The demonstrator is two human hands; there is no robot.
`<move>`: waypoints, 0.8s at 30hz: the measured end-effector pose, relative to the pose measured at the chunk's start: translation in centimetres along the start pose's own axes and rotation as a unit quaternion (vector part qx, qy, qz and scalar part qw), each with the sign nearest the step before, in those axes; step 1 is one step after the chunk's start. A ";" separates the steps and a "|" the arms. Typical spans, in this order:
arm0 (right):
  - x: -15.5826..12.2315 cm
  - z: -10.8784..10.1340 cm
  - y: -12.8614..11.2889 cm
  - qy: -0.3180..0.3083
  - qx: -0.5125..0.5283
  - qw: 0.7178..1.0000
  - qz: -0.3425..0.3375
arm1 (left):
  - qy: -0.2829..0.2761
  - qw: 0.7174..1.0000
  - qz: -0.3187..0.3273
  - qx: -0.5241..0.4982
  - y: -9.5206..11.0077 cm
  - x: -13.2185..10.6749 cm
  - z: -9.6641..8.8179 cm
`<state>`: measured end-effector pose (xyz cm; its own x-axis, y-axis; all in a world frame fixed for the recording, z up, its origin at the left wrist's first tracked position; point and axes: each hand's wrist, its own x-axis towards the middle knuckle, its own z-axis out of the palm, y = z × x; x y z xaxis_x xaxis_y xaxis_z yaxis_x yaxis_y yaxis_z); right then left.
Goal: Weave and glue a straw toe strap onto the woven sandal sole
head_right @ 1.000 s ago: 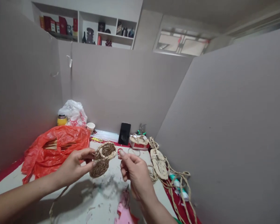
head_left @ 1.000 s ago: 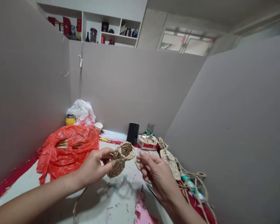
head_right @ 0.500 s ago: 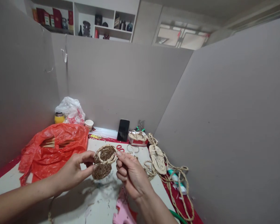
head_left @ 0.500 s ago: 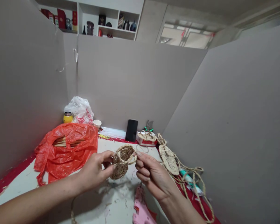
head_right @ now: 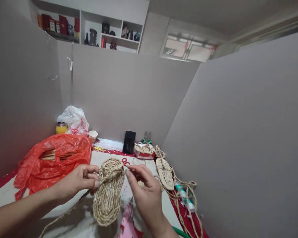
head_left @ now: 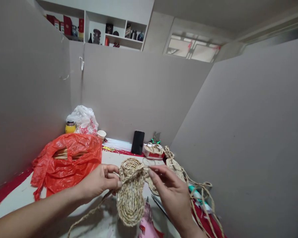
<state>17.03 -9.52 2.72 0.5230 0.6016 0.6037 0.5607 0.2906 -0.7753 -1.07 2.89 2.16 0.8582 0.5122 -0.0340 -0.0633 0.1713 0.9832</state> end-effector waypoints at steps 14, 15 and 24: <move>-0.7 0.5 0.9 -0.097 -0.123 0.957 -0.244 | 0.014 1.000 -0.019 -0.013 -0.2 -0.1 0.1; -0.8 0.4 1.0 -0.103 -0.117 0.954 -0.257 | 0.017 0.999 -0.022 -0.016 -0.3 -0.1 0.1; -0.6 -1.0 1.4 -0.181 -0.094 0.934 -0.293 | 0.007 0.999 -0.038 -0.037 -0.8 -0.1 -0.1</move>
<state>18.13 -10.20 1.51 -0.1404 0.6028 0.7855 0.8034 0.5330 -0.2654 -1.15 2.76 1.39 0.8548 0.5072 -0.1103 -0.0367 0.2710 0.9619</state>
